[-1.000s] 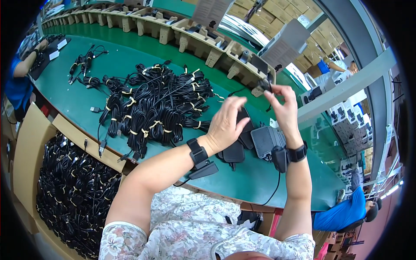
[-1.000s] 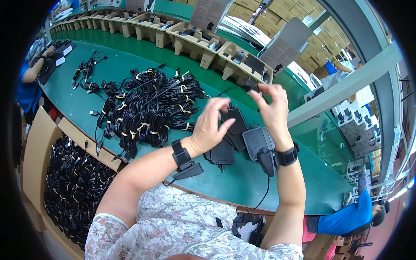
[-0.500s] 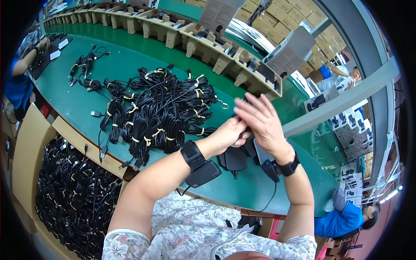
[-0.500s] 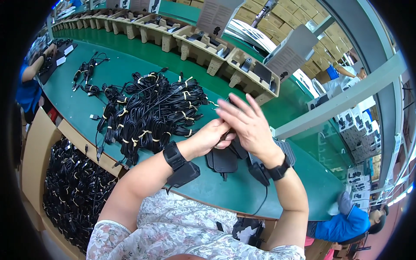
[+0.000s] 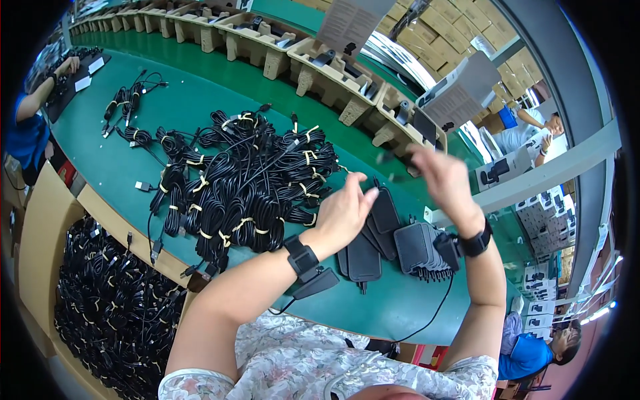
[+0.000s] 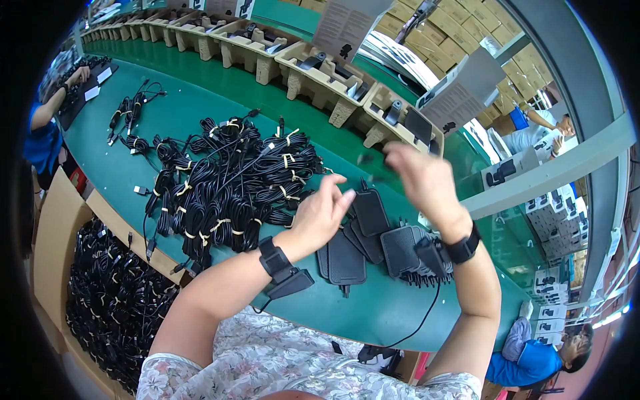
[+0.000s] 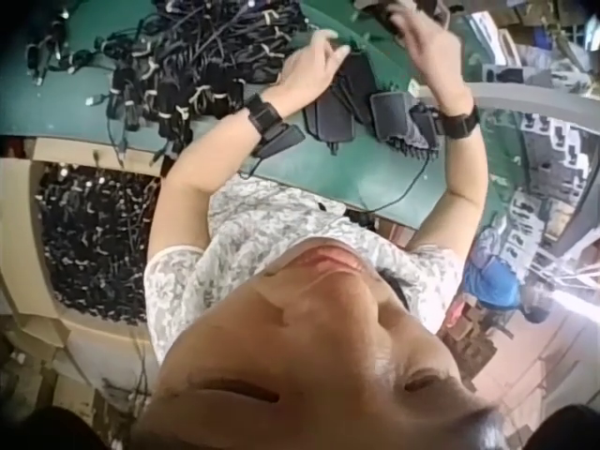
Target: The person picks up a cable and a black pad, wraps the cable around the pad, and places the assembled unit into a cardboard tray. They repeat this process, occasionally reaching into a box for more cables or moving pads aside.
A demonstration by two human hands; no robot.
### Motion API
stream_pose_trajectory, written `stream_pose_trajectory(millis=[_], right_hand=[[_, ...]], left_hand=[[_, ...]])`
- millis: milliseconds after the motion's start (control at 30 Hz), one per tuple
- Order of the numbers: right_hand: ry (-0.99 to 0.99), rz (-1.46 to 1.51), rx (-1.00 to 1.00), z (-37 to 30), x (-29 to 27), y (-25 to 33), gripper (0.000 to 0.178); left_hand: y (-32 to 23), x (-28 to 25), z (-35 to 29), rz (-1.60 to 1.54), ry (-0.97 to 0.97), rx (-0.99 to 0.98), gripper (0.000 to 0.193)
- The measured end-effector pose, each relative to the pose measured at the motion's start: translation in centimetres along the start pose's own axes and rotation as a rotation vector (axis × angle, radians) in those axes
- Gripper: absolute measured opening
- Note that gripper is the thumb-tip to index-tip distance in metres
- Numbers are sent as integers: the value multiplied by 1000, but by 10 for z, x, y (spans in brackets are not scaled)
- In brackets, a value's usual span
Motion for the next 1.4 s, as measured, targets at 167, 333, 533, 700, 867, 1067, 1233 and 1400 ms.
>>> stream_pose_trajectory(millis=[167,333,533,700,867,1067,1233,1400], right_hand=[[-219,-247,219,67,-1,-84,26],[-32,-438,378,110,36,-147,32],[257,-554,320,130,83,-173,31],[317,-604,341,138,98,-189,29],[-65,-380,668,123,125,-197,26],[-169,-131,882,100,136,-216,36],[105,-165,676,105,125,-223,37],[146,98,914,103,121,-221,35]], left_hand=[[-12,14,-11,315,203,180,42],[-13,15,-13,356,162,282,43],[-9,15,-14,351,196,220,42],[-9,16,-15,385,201,228,41],[-9,15,-16,396,188,231,38],[-11,16,-16,383,226,204,35],[-6,18,-16,405,248,216,32],[-3,19,-15,425,251,224,29]])
Point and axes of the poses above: each hand's wrist, its own z-axis towards the middle knuckle, its own x-axis out of the palm, y = z × x, the point moved 6 cm from there along z, towards the middle knuckle, and after that the axes turned 1 degree about -y, right-handed, at the moved point
